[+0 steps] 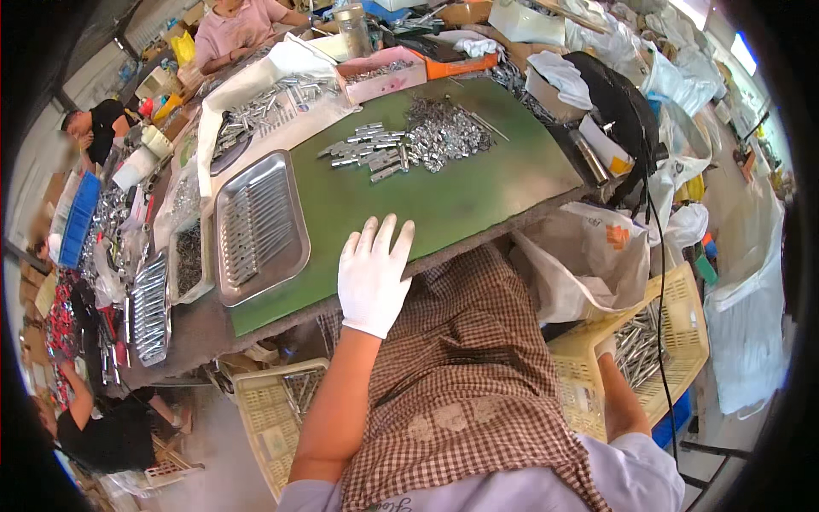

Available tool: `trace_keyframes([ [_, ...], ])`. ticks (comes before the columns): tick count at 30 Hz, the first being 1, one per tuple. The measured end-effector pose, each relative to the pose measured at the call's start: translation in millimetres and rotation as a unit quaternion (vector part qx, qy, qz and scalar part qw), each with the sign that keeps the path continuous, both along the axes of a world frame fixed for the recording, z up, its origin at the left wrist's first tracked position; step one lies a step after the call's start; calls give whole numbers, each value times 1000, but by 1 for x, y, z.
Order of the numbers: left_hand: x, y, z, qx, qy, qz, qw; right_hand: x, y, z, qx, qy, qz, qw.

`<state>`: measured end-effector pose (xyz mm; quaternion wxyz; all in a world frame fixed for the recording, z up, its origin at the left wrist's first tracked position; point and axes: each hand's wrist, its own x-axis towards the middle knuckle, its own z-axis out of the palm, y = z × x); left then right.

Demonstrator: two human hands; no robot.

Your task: The person puts on gloves, picks up metal parts from the table, and assembles hinges by inserting pins into cylindrical metal tubes by hand.

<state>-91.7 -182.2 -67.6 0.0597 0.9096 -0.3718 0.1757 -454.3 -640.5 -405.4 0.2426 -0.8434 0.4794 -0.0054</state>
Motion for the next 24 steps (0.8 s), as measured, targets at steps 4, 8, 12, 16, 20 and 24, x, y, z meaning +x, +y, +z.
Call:
trace_keyframes([
  [4, 1, -7, 4, -9, 7, -13, 1000, -4, 47, 55, 156, -236, -134, 950],
  [8, 0, -7, 4, -9, 3, -15, 1000, 11, 60, 125, 58, -3, -21, 998],
  [12, 0, -6, 4, -10, 7, -12, 1000, 2, 56, 142, 172, 26, 24, 984],
  [16, 1, -2, 2, -6, -5, -10, 1000, -16, 47, 141, 202, 101, 56, 973],
  [20, 3, -11, 2, 4, 6, -22, 1000, -68, 11, 87, 18, 130, -55, 990],
  [24, -1, -8, 7, 58, 16, 17, 998, 34, 81, 240, -163, -190, -31, 968],
])
